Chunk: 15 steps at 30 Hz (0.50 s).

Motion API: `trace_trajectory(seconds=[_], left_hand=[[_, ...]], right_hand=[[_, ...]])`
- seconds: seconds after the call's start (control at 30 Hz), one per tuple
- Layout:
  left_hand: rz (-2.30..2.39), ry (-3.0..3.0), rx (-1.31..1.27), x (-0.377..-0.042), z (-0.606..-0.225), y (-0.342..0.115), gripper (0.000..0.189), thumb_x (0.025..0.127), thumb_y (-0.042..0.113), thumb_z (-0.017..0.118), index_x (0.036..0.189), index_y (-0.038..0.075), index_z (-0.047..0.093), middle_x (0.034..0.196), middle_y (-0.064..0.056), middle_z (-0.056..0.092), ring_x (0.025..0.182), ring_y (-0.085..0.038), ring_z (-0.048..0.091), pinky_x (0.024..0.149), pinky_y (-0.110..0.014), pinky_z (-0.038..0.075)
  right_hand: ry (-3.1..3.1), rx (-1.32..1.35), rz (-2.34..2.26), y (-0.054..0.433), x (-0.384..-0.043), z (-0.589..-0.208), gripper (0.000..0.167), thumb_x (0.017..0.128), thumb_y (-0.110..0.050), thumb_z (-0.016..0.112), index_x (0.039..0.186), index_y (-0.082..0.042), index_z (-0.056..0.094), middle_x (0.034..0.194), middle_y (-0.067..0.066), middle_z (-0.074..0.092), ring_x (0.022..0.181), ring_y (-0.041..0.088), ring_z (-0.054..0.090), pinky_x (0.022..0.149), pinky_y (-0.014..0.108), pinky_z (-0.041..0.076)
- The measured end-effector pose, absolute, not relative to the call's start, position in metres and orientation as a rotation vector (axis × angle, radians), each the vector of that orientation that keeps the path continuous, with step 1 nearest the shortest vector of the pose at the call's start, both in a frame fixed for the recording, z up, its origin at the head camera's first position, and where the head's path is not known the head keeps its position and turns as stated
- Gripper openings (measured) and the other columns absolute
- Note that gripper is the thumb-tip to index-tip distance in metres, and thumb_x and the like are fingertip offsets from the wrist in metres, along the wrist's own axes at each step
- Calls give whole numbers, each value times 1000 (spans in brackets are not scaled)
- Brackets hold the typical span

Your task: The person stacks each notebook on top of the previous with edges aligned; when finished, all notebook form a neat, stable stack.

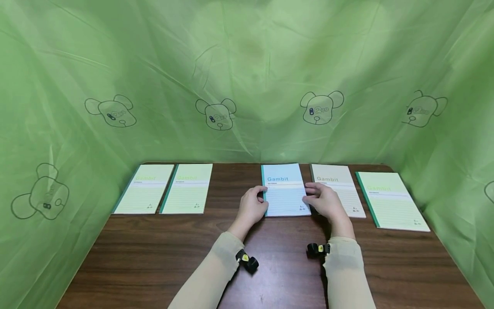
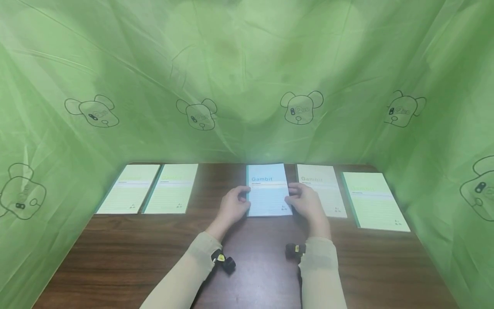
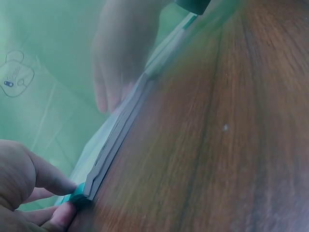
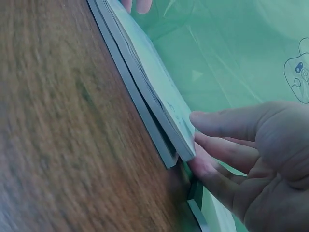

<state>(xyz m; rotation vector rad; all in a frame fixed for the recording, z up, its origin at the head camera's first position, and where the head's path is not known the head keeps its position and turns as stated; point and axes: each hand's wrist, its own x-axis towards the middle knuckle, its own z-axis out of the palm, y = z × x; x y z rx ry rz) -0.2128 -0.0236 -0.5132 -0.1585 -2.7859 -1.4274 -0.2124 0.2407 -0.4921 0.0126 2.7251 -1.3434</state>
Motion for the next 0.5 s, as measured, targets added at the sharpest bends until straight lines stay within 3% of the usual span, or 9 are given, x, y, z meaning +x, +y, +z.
trace_trajectory(seconds=[0.5], left_hand=[[-1449, -2757, -136, -218, -519, -30, 42, 91, -2, 70, 130, 11, 77, 109, -7, 71, 90, -15, 64, 81, -35, 56]], right_hand=[[2688, 39, -1447, 230, -213, -493, 52, 102, -7, 75, 150, 5, 59, 143, 27, 68, 123, 41, 71, 103, 51, 58]])
